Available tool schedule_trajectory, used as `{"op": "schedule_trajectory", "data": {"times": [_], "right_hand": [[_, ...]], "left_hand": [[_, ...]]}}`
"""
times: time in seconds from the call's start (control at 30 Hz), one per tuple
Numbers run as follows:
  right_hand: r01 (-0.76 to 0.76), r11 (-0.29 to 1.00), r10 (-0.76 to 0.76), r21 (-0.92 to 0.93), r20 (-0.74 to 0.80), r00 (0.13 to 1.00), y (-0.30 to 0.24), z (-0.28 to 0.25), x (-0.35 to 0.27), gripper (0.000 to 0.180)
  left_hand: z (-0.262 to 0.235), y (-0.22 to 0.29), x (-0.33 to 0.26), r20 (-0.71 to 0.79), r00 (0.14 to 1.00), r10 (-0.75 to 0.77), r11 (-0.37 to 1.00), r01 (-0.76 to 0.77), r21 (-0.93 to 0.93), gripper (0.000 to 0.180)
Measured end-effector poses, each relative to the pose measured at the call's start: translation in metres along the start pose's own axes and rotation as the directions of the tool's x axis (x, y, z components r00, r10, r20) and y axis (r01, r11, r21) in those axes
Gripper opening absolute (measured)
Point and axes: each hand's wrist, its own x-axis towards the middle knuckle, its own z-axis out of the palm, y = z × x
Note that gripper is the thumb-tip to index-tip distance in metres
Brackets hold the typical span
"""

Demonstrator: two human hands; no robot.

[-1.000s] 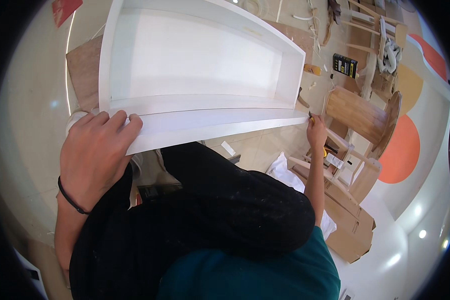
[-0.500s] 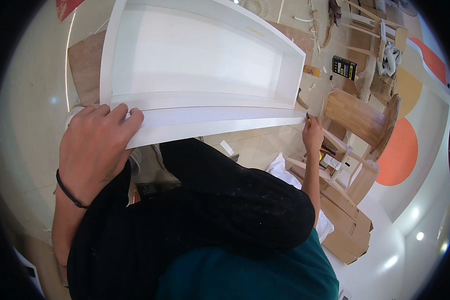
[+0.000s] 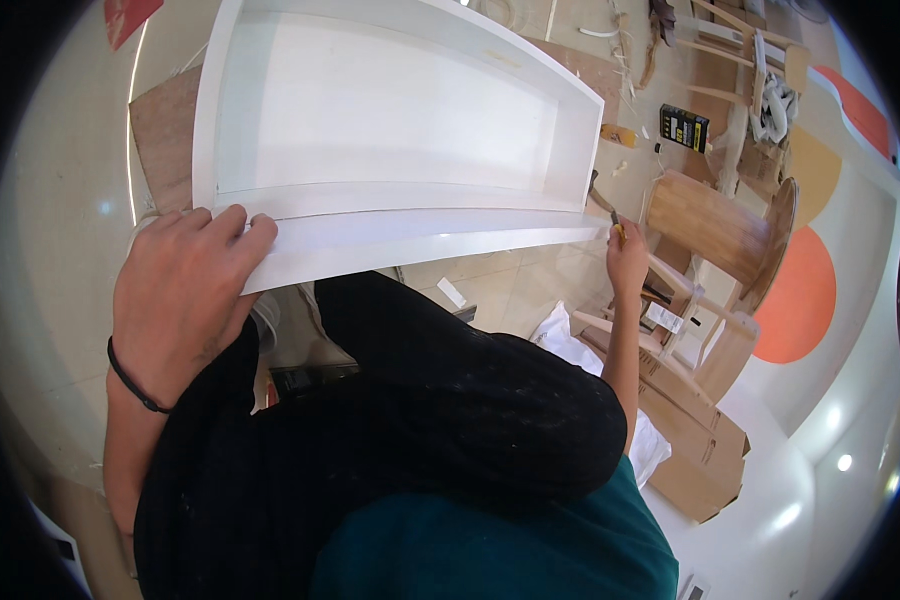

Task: The person is assembling a white furniture piece. They use a utility knife to cut a plastic film and a rasp to smooth the edges of the furniture.

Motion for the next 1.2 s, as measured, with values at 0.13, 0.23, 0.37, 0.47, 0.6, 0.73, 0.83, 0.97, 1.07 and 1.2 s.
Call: {"op": "schedule_trajectory", "data": {"times": [0.13, 0.23, 0.37, 0.47, 0.6, 0.73, 0.83, 0.97, 1.07, 1.2], "right_hand": [[-0.08, 0.993, 0.081, -0.087, 0.007, 0.997, 0.051, 0.026, 0.005, 0.027], [-0.117, 0.985, 0.124, -0.123, 0.05, 0.991, 0.065, 0.029, 0.009, 0.028], [-0.09, 0.983, 0.102, -0.16, 0.069, 0.992, 0.051, 0.018, 0.009, 0.028], [-0.087, 0.987, 0.098, -0.138, 0.072, 0.993, 0.027, 0.012, 0.011, 0.028], [-0.007, 0.997, 0.011, -0.081, 0.05, 0.999, 0.002, 0.005, 0.007, 0.026], [0.083, 0.996, -0.084, 0.021, 0.05, 0.995, -0.021, -0.005, 0.002, 0.025], [-0.039, 0.996, 0.042, 0.075, -0.039, 0.998, 0.006, 0.006, 0.01, 0.026], [-0.209, 0.975, 0.214, -0.074, 0.081, 0.973, 0.04, 0.013, 0.013, 0.029], [-0.233, 0.972, 0.236, -0.038, 0.127, 0.964, 0.06, 0.025, 0.012, 0.03], [-0.233, 0.97, 0.24, -0.065, 0.122, 0.963, 0.051, 0.024, 0.013, 0.028]], "left_hand": [[-0.001, 0.002, 0.001, 0.02, 1.0, -0.021, 0.999, 0.021, -0.04, 0.041], [-0.003, 0.002, 0.003, 0.038, 0.998, -0.04, 0.997, 0.042, -0.058, 0.038], [-0.002, -0.002, 0.003, 0.015, 1.0, -0.026, 0.999, 0.027, -0.038, 0.032], [-0.005, -0.007, 0.002, 0.022, 1.0, 0.013, 1.0, -0.013, -0.004, 0.031], [-0.007, -0.007, 0.005, -0.023, 0.998, 0.061, 0.998, -0.06, 0.021, 0.03], [-0.006, -0.01, 0.005, -0.045, 0.997, 0.061, 0.998, -0.062, -0.019, 0.03], [-0.017, -0.007, 0.003, 0.026, 0.999, 0.028, 0.996, -0.026, -0.08, 0.032], [-0.02, -0.029, -0.007, 0.085, 0.995, 0.052, 0.937, -0.019, -0.349, 0.045], [-0.022, -0.05, -0.014, 0.125, 0.99, 0.07, 0.812, 0.016, -0.583, 0.054], [0.006, -0.068, -0.025, -0.029, 0.998, 0.064, 0.574, -0.061, -0.817, 0.054]]}}
